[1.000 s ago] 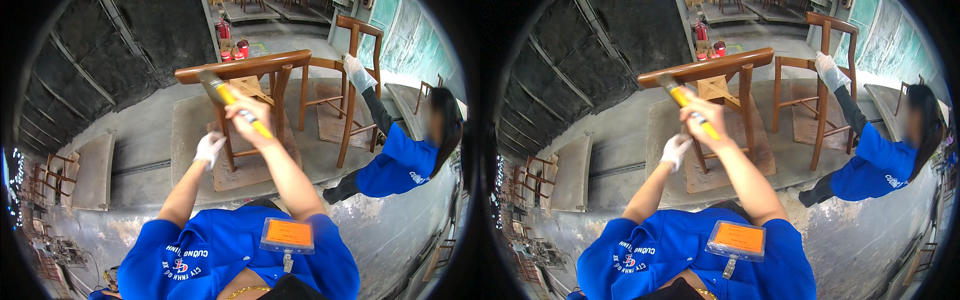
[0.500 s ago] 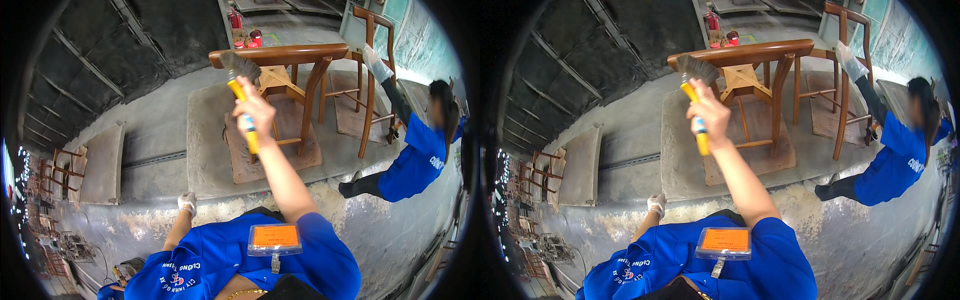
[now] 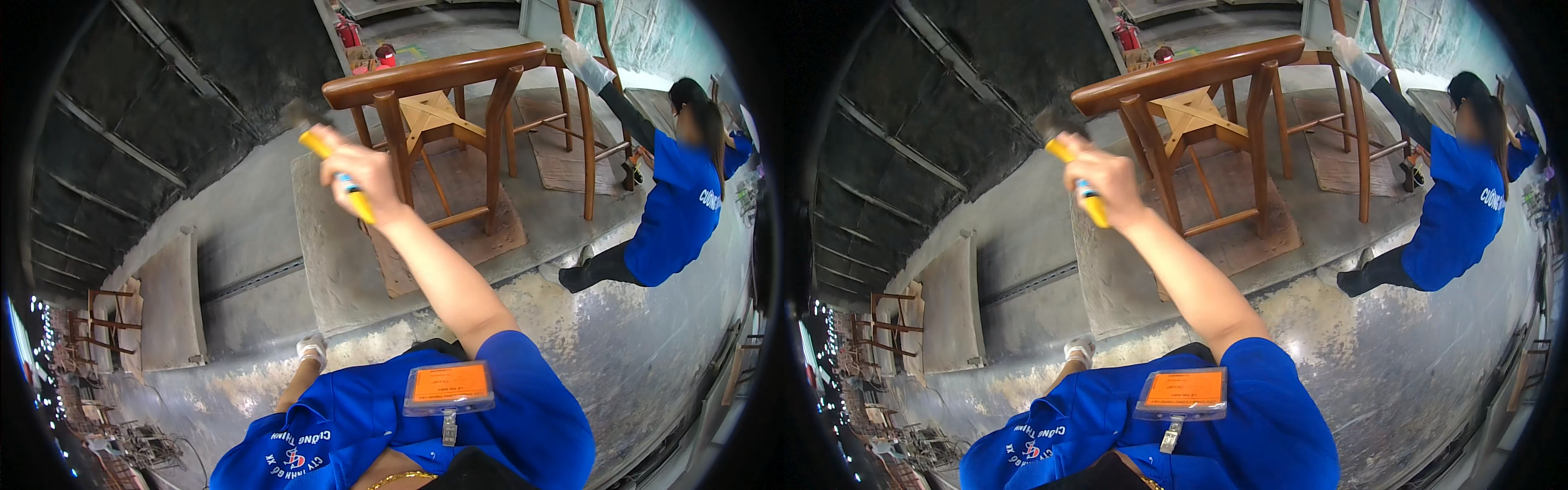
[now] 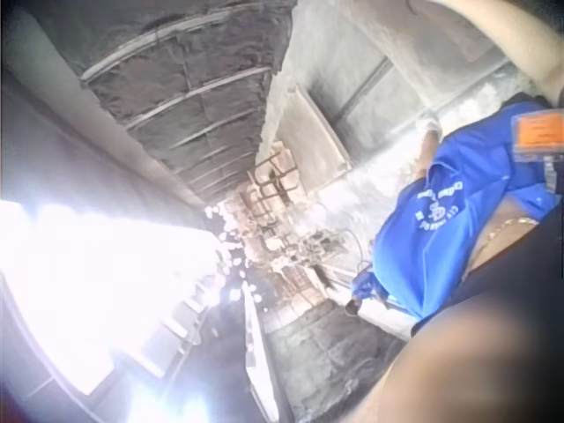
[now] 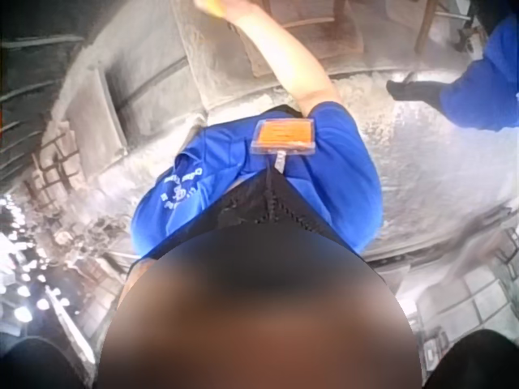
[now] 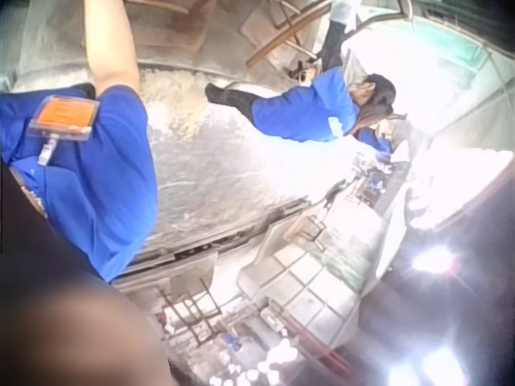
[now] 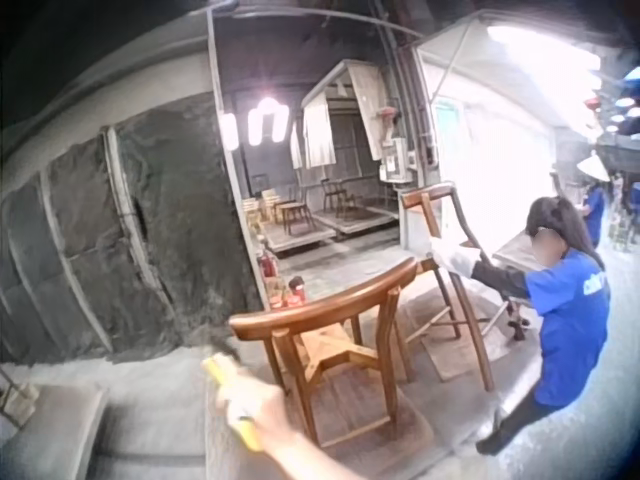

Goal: The person uses a yellow-handled brush to sweep dust and debris from the surfaces of wooden chairs in a workshop. They rotate and reposition the chairs to reach different areas, including legs, seat, and backrest, while another worker moves nearby.

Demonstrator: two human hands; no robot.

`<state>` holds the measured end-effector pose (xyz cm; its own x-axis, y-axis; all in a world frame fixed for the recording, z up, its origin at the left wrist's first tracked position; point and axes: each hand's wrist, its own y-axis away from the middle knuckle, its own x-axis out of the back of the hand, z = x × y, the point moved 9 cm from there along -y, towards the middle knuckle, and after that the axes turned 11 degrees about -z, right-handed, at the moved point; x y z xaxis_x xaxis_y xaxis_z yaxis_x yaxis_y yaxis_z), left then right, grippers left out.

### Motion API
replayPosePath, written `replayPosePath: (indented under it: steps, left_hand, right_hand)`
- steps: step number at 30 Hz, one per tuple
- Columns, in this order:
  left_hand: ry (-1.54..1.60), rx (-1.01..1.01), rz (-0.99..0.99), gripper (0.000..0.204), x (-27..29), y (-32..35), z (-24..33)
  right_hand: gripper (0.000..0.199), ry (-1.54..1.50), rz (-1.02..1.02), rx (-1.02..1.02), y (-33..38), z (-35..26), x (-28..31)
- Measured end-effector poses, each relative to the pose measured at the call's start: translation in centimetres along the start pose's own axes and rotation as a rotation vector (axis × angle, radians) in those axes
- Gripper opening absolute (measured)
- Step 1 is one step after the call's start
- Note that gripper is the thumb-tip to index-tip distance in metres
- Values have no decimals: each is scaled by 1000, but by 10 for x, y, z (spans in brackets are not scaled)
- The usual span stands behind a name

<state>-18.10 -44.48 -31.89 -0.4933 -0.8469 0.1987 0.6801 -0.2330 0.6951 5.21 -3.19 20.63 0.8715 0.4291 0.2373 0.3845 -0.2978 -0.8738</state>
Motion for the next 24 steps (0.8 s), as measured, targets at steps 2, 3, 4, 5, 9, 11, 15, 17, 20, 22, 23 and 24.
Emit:
replayPosePath:
  steps: [2,3,4,5,9,11,15,17,20,22,23,24]
  left_hand:
    - [-85,-160,-97,18,-30,1,27]
    - [-136,-245,-147,18,-43,3,38]
    - [-172,-318,-200,19,-55,6,46]
    - [-167,-377,-247,18,-62,9,50]
    - [-439,-303,-218,20,-56,6,30]
    - [-512,-211,-164,21,-38,-2,14]
    - [-335,-182,-131,25,6,-11,-16]
    - [-303,-40,-68,24,37,-12,-38]
    - [-323,72,-41,25,62,-9,-48]
    - [-386,160,-31,27,65,-6,-47]
    - [-420,176,-33,27,61,-6,-42]
    - [-472,167,-46,28,53,-8,-33]
  right_hand:
    - [17,27,330,-73,14,6,43]
    - [16,98,398,-20,20,-2,50]
    - [15,126,541,-50,31,-3,59]
    - [13,231,489,24,30,-14,45]
    - [13,96,50,-44,21,2,-38]
    - [16,-148,145,-51,31,24,-28]
    - [23,-976,604,-242,99,123,60]
    - [26,-1259,761,-283,145,158,72]
    - [28,-1181,901,-653,223,196,32]
    - [31,-1093,1277,-1067,294,201,-1]
    - [29,-941,1291,-1108,300,200,-3]
    - [28,-742,1382,-1286,315,189,-6]
